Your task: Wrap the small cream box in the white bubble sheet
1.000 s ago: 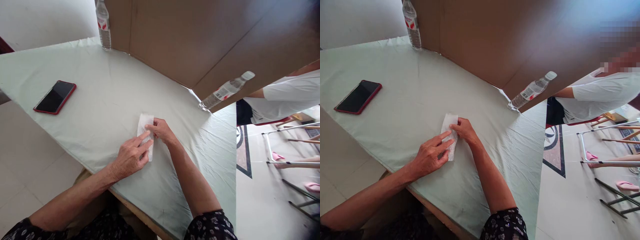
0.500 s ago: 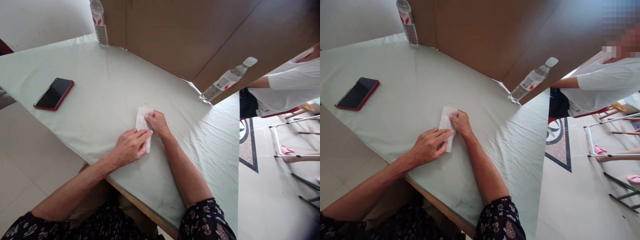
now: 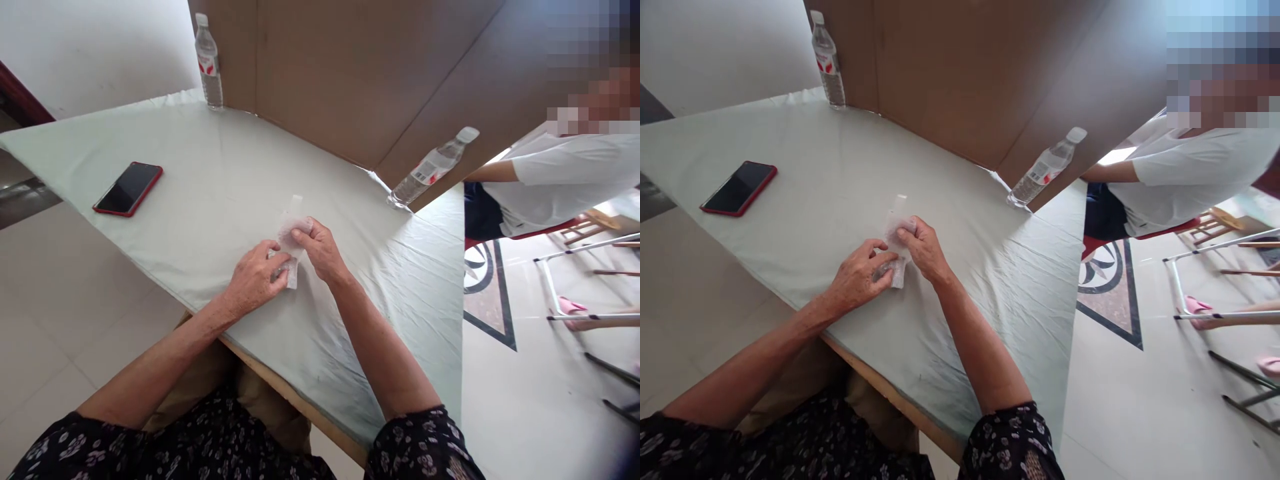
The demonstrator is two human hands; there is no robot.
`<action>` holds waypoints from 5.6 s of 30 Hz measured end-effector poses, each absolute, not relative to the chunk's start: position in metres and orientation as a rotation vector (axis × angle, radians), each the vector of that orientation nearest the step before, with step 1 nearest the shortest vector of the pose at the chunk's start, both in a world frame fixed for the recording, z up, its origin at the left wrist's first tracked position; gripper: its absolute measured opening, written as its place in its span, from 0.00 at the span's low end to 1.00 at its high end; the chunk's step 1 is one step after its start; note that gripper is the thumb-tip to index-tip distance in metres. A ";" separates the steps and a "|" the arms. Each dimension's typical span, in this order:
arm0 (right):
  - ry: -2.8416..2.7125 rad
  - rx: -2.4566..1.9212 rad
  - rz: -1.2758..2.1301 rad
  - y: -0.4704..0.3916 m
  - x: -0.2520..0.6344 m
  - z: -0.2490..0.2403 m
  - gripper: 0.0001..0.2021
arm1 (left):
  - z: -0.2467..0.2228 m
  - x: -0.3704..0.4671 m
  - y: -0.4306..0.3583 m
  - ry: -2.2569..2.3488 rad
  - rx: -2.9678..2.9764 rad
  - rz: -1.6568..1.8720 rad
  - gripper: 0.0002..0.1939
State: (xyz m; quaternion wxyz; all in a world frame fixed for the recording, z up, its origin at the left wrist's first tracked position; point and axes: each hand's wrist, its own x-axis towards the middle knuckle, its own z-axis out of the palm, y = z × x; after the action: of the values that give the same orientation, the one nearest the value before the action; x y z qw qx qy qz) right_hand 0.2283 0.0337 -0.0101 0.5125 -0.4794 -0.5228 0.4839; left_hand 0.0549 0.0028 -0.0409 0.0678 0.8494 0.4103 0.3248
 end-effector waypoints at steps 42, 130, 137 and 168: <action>-1.220 -1.204 1.339 0.004 0.234 -0.049 0.40 | -0.031 0.033 0.050 0.947 1.654 0.633 0.40; -1.932 -1.250 0.627 0.008 0.244 -0.056 0.43 | -0.030 0.027 0.055 0.914 1.622 0.603 0.29; -1.756 -1.279 0.467 0.008 0.241 -0.062 0.31 | -0.039 0.025 0.056 1.141 1.864 0.851 0.28; -1.834 -1.326 0.665 0.008 0.246 -0.069 0.41 | -0.026 0.028 0.066 0.784 1.688 0.523 0.50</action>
State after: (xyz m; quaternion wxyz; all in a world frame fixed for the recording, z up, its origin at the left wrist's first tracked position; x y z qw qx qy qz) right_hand 0.2462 0.0079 -0.0688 0.3814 -0.5196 -0.7188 0.2606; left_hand 0.0280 0.0660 -0.0264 0.5683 0.7184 0.3336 0.2227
